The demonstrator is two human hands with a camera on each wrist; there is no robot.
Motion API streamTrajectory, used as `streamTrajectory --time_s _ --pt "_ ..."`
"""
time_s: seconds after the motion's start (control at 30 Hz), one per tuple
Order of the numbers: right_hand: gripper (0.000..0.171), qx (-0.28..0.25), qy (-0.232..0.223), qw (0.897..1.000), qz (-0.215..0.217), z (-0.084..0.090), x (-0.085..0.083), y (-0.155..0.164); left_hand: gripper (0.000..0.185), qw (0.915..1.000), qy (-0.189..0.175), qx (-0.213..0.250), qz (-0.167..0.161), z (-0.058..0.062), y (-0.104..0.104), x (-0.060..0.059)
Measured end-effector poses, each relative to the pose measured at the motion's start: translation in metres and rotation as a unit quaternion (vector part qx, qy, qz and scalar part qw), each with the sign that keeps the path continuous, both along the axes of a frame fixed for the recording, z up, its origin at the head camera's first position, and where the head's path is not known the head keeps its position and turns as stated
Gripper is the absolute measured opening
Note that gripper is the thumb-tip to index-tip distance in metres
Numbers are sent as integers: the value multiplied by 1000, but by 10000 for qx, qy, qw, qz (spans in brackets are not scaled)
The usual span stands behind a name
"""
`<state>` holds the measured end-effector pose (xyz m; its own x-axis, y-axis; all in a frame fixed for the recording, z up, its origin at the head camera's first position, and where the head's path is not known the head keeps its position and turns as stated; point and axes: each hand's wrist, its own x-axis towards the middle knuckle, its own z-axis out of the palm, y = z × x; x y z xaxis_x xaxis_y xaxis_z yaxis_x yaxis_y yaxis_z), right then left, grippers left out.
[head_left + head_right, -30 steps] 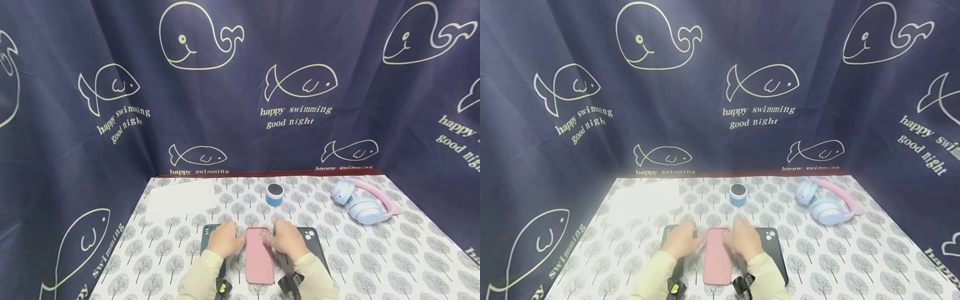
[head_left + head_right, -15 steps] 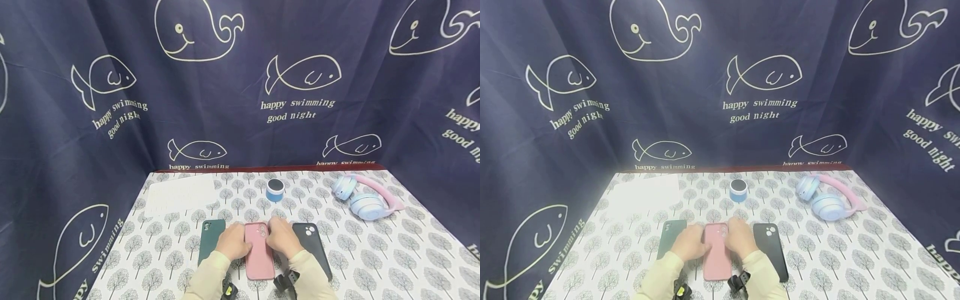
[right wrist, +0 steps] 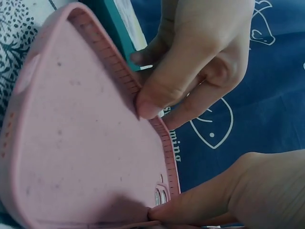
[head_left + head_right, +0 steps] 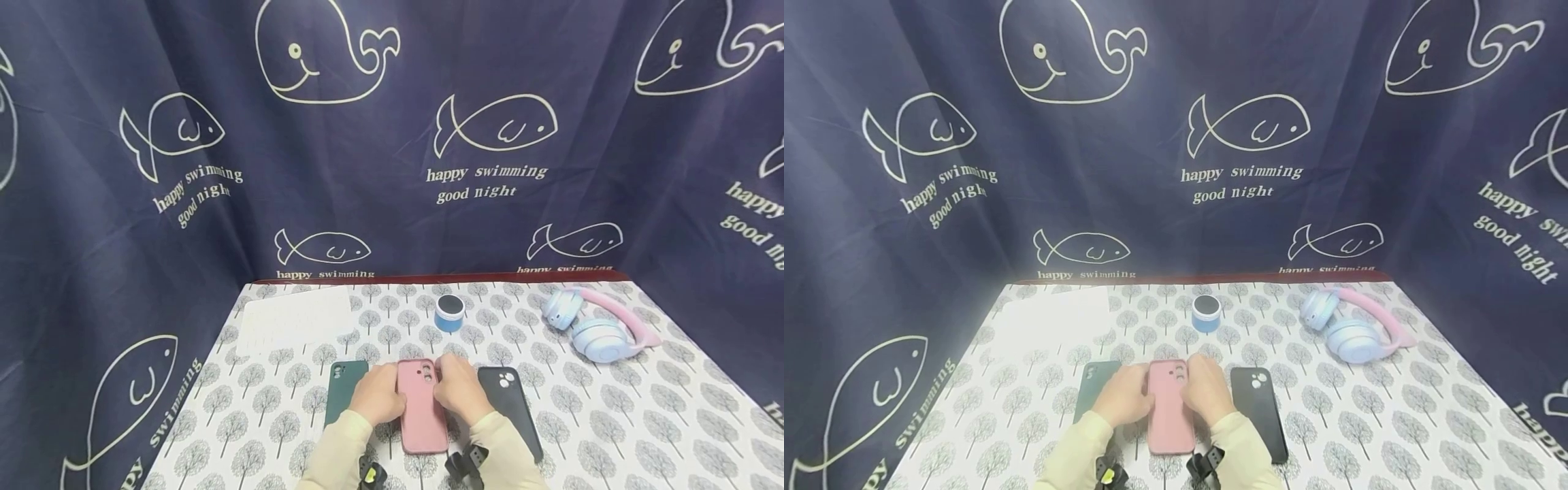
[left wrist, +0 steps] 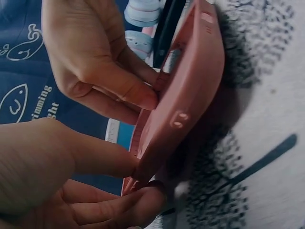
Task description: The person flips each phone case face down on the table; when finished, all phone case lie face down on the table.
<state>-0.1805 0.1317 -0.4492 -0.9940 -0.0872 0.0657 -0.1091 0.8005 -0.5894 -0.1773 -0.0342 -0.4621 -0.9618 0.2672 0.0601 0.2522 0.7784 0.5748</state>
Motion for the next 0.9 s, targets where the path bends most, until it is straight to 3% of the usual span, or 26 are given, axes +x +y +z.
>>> streamTrajectory --time_s 0.2,0.4,0.6,0.9 --pt "21 -106 53 9998 128 0 1 -2 13 9997 -131 227 -8 15 -9 3" --pt "18 -143 72 9998 152 2 0 -3 62 9974 -311 644 -2 31 -13 4" --pt "29 -279 80 9995 99 0 -2 -5 64 9974 -87 710 -14 38 -13 3" --pt "24 -705 208 9971 186 -11 -6 -9 64 9956 219 911 33 45 -4 6"
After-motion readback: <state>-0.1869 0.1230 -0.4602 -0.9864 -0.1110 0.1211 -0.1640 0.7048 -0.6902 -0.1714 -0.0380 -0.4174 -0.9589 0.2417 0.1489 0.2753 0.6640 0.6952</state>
